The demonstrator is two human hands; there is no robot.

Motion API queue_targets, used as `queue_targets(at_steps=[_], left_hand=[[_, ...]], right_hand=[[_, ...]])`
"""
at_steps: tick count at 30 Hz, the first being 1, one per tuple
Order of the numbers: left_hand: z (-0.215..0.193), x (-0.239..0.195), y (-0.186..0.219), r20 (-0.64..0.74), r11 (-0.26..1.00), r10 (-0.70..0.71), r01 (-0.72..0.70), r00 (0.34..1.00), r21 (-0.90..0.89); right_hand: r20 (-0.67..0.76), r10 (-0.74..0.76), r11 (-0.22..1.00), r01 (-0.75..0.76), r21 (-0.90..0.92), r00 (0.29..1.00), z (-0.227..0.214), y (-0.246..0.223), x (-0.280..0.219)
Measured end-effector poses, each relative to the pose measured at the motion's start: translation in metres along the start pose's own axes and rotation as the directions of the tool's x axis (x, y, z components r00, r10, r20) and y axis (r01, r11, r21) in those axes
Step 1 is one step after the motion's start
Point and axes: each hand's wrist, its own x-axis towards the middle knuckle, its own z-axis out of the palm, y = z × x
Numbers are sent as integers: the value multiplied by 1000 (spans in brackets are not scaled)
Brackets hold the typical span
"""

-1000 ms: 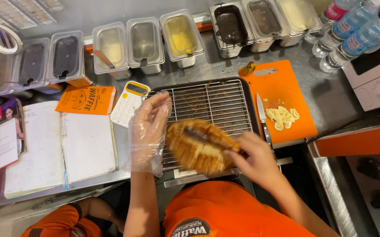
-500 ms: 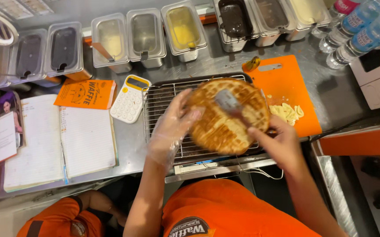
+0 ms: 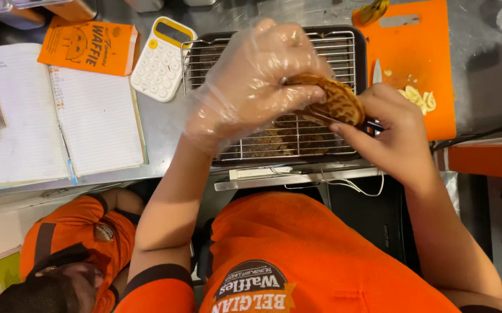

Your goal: The person removes a cooked waffle from a waffle iron and places it on a wire rack. They spread a dark chocolate-like topping over the waffle and then place sliced banana pieces on top.

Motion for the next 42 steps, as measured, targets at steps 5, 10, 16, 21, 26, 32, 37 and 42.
queue_targets(at_steps=[5,10,16,21,26,32,37,42], left_hand=[[0,-29,8,-258,954,-125,187,958,233],[14,-65,-9,-283,813,-582,548,763,-196],[87,-61,-13,-51,460,-792,541,608,-704],[80,-64,-31,-35,287,-848,403,529,-869],[55,-50,-67,-48,482,-859,772,510,-415],[92,-35,-70,-74,535,-733,640,676,551],[127,-35,-76,60,558,-720,526,691,642],[135,-45,-84,47,564,-707,523,705,639]], right_hand=[[-248,-194,850,36,-526,949,-23,33,-26],[-558,125,938,-281,-204,820,-44,78,-50],[-207,361,828,-210,520,909,41,45,-39],[-119,339,903,-288,319,933,73,46,-46],[41,465,885,-465,-6,884,27,56,-73],[188,275,960,-279,-8,943,23,27,-61],[150,155,975,-127,-184,976,37,32,-31],[92,157,963,-132,-235,983,11,49,-25]])
